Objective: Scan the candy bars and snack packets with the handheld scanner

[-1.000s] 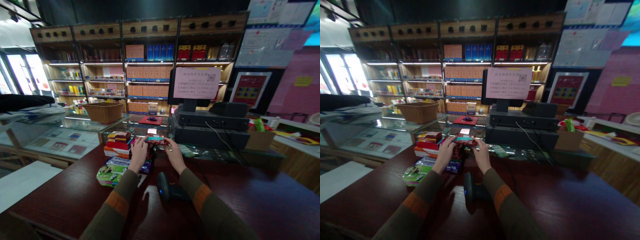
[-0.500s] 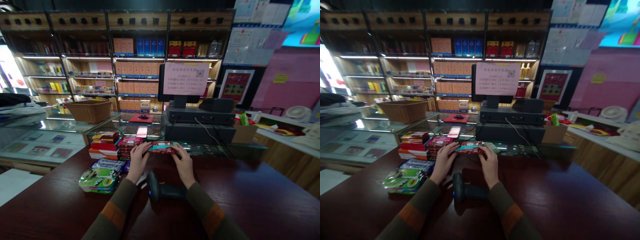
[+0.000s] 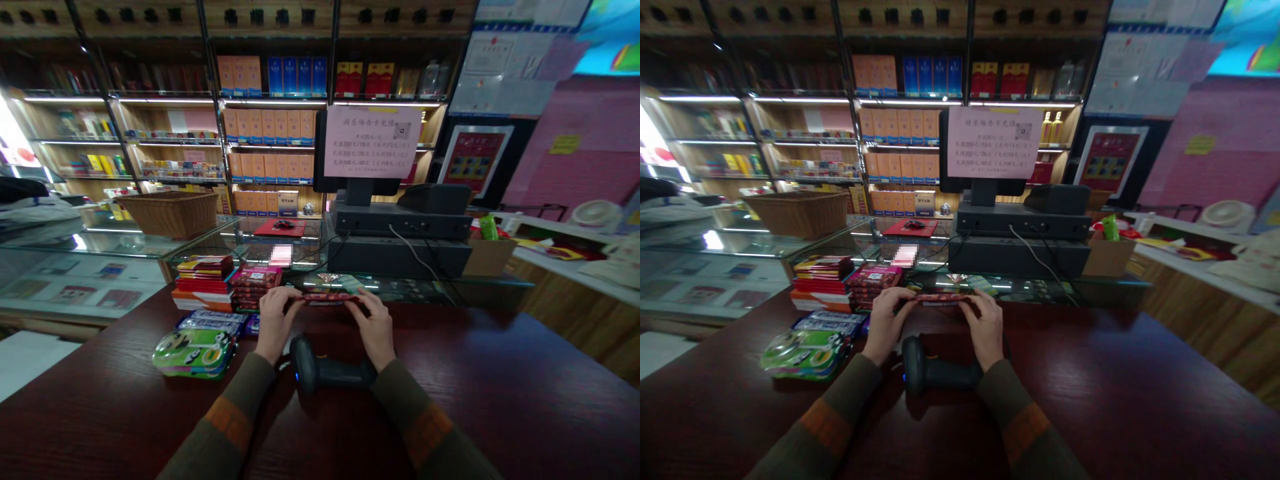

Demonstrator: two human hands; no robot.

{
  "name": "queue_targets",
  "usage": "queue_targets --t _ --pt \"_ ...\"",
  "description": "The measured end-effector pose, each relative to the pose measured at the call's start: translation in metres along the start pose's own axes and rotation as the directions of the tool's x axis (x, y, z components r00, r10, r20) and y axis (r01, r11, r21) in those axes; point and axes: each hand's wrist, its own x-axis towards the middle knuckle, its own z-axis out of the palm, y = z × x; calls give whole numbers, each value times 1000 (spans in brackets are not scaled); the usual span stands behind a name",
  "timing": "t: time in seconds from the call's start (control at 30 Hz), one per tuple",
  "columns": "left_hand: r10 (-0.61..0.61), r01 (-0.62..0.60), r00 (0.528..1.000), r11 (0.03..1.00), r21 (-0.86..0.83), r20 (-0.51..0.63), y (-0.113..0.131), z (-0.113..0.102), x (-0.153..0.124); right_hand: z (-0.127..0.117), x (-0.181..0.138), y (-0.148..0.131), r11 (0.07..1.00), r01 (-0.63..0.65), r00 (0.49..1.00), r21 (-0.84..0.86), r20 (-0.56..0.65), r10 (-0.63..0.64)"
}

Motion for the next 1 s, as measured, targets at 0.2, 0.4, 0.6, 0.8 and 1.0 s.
queue_targets --t 0.2,0.4,0.6,0.8,1.0 --pt "-76 76 997 997 11 -12 -6 3 1 3 2 -5 994 -23 1000 110 -17 25" --pt "-74 71 996 996 -57 -42 -11 10 2 9 1 -4 895 -307 951 322 142 275" --pt "69 -76 992 995 62 109 -17 9 3 11 4 0 872 -341 940 351 91 330" --pt "228 -266 938 956 122 259 -23 6 8 11 10 -7 883 -335 940 330 54 336" --pt "295 -364 910 906 219 292 -21 -1 9 12 11 -27 900 -299 954 318 70 293"
